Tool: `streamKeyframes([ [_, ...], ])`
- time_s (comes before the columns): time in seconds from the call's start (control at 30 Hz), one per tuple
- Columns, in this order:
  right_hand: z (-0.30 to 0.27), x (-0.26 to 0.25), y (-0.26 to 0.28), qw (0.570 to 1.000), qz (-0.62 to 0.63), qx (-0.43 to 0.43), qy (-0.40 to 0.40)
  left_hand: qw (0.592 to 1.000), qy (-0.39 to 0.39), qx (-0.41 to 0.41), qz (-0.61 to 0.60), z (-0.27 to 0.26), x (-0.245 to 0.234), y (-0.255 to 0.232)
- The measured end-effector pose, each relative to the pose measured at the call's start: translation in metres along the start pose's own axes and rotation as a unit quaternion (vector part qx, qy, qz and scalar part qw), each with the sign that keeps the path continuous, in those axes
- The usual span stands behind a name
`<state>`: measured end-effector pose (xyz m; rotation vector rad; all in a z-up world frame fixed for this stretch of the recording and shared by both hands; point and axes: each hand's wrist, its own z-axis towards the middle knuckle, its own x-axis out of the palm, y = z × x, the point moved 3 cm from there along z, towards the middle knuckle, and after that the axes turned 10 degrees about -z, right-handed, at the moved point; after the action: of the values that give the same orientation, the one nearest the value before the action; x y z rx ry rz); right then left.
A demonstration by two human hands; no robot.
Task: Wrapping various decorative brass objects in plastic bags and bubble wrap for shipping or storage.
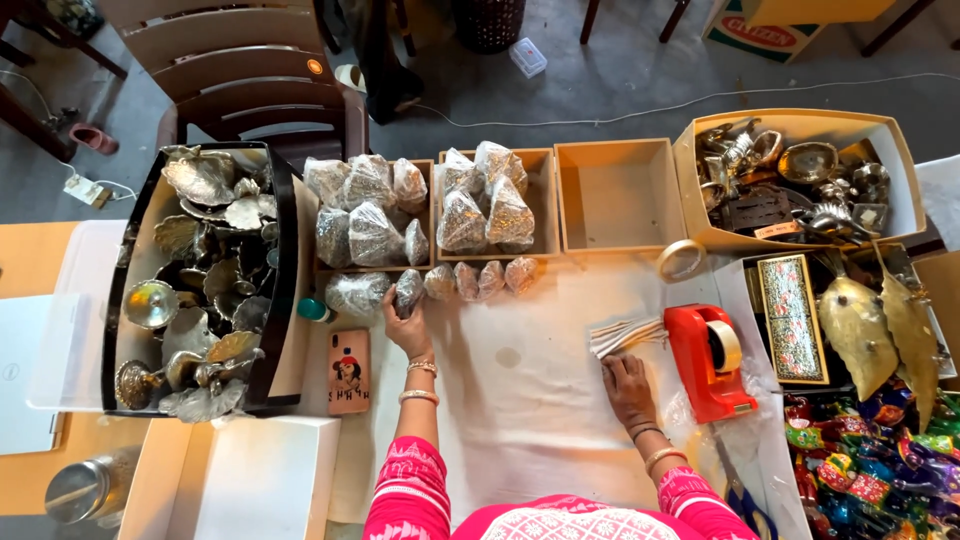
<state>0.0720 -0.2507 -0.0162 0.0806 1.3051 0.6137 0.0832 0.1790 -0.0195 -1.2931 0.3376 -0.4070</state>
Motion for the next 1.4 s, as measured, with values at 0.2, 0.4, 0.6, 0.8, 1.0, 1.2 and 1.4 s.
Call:
streamKeyframes([
  [0.2, 0.0, 0.0, 0.0, 1.0, -0.004, 0.002, 0.008, 0.994, 0.063, 0.062, 0.058, -0.002, 0.002, -0.012],
  [0.4, 0.0, 0.002, 0.0, 1.0, -0.002, 0.003, 0.005, 0.965, 0.027, 0.126, 0.229, -0.023, -0.015, -0.013],
  [0.6, -0.002, 0.007, -0.005, 1.0, -0.005, 0.018, 0.015, 0.959, 0.058, 0.139, 0.242, -0.003, -0.032, 0.02],
  [0.8, -0.003, 0.005, -0.008, 1.0, -0.012, 0.016, 0.005, 0.964, 0.067, 0.14, 0.217, -0.013, -0.033, 0.009],
  [1.0, -0.001, 0.0, -0.004, 1.0, -0.002, 0.018, 0.006, 0.933, 0.188, 0.147, 0.269, -0.101, -0.035, 0.015],
  [1.2, -0.002, -0.001, -0.003, 1.0, -0.016, 0.009, -0.004, 0.772, 0.432, 0.233, 0.405, -0.189, -0.036, -0.013],
  [1.4, -0.001, -0.001, -0.003, 1.0, -0.018, 0.009, -0.011, 0.714, 0.556, 0.302, 0.3, -0.225, -0.05, -0.04],
])
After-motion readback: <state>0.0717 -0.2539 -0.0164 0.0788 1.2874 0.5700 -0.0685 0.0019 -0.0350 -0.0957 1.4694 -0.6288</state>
